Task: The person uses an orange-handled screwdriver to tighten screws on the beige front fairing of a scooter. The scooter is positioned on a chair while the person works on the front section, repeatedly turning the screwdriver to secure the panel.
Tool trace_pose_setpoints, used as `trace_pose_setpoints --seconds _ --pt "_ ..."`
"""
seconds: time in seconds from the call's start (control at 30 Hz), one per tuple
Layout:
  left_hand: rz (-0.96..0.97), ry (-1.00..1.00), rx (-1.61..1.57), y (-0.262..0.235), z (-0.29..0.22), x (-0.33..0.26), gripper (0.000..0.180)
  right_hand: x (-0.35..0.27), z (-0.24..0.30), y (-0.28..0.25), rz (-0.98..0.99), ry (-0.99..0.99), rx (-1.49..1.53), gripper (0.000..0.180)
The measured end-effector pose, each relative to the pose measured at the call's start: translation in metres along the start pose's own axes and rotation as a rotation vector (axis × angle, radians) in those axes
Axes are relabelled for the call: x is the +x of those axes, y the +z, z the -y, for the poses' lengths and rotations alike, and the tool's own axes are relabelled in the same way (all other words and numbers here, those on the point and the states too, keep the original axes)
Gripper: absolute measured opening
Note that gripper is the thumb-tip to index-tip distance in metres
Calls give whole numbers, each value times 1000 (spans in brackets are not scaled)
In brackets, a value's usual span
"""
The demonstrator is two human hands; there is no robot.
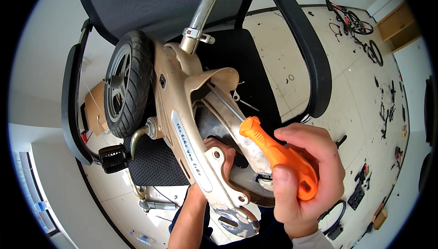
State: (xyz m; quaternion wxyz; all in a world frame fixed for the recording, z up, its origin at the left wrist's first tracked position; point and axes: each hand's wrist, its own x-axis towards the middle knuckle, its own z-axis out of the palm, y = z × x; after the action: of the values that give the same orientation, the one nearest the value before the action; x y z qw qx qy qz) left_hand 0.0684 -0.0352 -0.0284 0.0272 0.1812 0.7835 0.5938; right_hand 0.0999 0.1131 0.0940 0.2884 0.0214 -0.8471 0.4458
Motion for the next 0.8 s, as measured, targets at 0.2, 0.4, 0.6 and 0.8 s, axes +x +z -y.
trace_pose_setpoints --seconds 0.2,0.4,0.6,0.8 --pt "0 14 39 3 -1 0 14 -2 3 -6 -80 243 23 39" --pt "-11 48 32 2 5 -2 14 -3 3 4 -95 35 -61 22" --pt "-12 33 31 1 -1 0 14 -3 17 -21 200 12 -235 25" --pt "-22 75 12 1 6 -1 12 2 25 -18 270 -125 -336 37"
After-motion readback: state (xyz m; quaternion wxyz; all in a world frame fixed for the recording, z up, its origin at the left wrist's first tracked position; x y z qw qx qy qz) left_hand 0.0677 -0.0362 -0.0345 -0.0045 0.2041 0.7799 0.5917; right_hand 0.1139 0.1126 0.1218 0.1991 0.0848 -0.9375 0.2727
